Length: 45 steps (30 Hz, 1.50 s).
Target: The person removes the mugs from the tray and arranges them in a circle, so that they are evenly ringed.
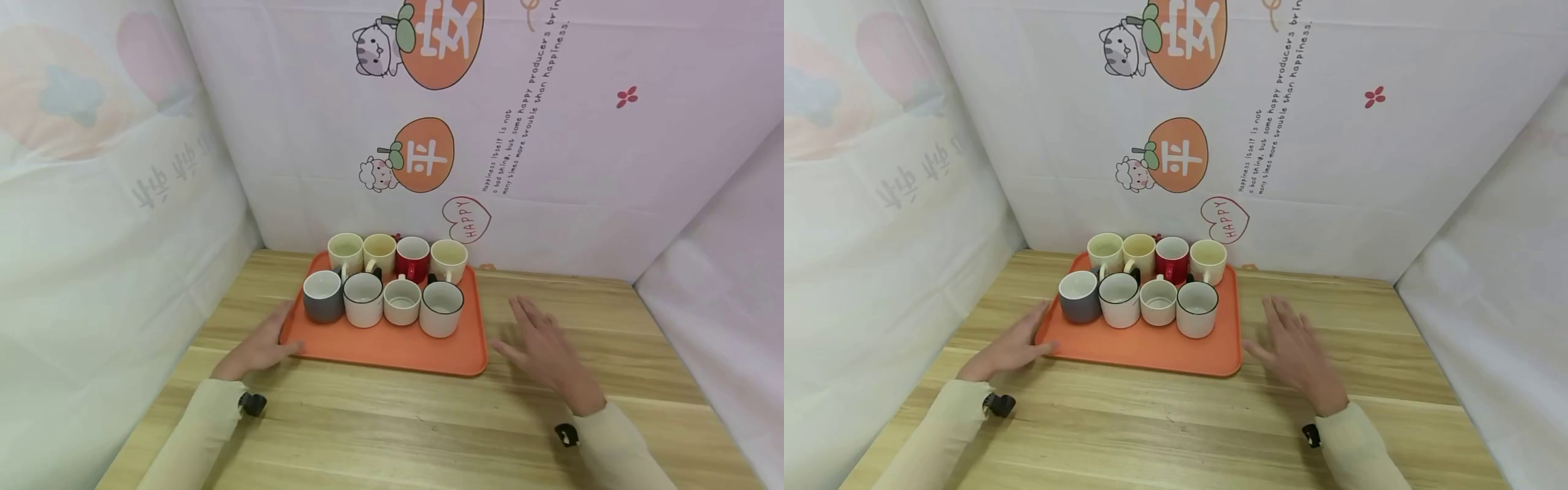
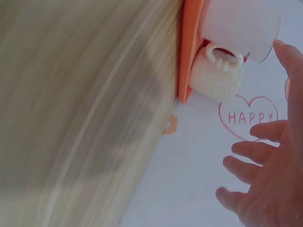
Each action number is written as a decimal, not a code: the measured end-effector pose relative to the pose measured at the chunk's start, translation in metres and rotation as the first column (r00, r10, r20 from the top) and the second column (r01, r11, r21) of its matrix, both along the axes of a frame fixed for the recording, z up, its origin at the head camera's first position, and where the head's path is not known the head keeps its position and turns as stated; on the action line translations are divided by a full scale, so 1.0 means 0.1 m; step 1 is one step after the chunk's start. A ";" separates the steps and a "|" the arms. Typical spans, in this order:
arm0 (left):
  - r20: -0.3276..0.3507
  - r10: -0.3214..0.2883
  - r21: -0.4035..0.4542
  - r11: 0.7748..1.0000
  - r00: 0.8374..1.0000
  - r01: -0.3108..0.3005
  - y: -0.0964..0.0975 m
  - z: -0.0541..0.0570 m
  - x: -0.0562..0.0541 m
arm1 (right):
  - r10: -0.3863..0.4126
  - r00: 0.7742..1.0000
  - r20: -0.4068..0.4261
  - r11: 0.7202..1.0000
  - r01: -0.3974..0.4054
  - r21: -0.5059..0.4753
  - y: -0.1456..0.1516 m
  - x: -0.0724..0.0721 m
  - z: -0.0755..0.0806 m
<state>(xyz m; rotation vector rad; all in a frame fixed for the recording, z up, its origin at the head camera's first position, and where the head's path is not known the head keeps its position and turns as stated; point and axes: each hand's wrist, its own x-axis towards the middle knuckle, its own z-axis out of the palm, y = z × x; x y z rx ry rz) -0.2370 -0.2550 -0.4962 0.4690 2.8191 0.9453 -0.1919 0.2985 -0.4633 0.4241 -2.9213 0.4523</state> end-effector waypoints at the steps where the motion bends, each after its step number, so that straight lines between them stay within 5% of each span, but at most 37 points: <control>1: 0.022 0.006 0.024 1.000 1.000 -0.007 -0.01 -0.01 -0.02 | 0.009 1.000 0.014 0.999 -0.008 -0.036 -0.03 -0.01 0.01; 6: 0.123 0.011 0.184 0.982 0.992 -0.034 -0.08 -0.09 -0.07 | 0.040 0.998 0.048 0.978 -0.030 -0.206 -0.20 -0.09 0.01; 13: 0.172 -0.106 0.464 0.886 0.979 0.014 -0.12 -0.17 -0.15 | 0.028 0.999 0.037 0.948 -0.015 -0.317 -0.50 -0.22 -0.03; 20: 0.256 -0.059 0.492 0.867 0.965 -0.077 -0.13 -0.16 -0.15 | -0.007 0.994 0.107 0.903 0.052 -0.426 -0.75 -0.35 -0.14; 32: 0.250 -0.141 0.546 0.838 0.958 -0.019 -0.25 -0.22 -0.17 | -0.109 0.991 0.081 0.765 0.136 -0.629 -1.04 -0.50 -0.30; 45: 0.272 -0.149 0.568 0.822 0.951 -0.033 -0.23 -0.20 -0.16 | -0.281 0.960 -0.006 0.733 0.211 -0.646 -1.21 -0.63 -0.36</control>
